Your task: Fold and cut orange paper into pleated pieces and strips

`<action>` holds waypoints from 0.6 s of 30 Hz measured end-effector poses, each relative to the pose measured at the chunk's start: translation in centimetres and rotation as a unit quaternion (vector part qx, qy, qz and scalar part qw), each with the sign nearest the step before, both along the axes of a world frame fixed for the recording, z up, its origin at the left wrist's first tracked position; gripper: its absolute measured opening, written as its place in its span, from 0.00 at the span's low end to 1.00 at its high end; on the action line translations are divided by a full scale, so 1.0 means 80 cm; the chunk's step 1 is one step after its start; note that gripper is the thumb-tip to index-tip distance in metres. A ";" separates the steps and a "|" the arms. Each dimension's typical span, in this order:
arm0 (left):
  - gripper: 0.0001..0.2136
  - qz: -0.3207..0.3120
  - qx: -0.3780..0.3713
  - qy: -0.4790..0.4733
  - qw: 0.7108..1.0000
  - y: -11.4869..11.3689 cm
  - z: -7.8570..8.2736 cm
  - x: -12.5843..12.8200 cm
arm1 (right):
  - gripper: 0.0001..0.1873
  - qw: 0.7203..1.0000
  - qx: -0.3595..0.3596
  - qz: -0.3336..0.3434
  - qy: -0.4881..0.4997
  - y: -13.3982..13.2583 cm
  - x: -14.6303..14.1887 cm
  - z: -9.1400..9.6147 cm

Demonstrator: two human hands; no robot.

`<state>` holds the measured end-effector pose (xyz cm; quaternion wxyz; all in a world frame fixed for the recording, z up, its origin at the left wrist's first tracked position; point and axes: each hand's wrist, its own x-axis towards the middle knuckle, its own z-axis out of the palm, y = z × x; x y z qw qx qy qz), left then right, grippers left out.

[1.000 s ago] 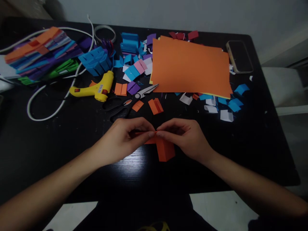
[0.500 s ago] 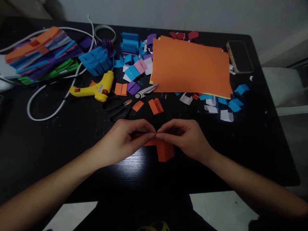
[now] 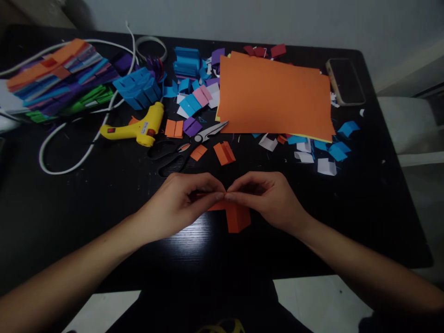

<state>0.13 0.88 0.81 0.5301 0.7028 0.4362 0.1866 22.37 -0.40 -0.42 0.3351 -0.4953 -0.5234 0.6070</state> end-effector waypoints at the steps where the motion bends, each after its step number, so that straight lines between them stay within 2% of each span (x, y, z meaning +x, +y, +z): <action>1: 0.09 0.002 0.001 0.000 1.000 0.000 0.000 0.000 | 0.11 1.000 -0.001 -0.001 0.001 0.000 0.000 0.000; 18: 0.09 0.010 0.002 0.006 1.000 -0.001 0.002 0.002 | 0.08 1.000 0.005 -0.007 0.013 -0.002 -0.001 -0.001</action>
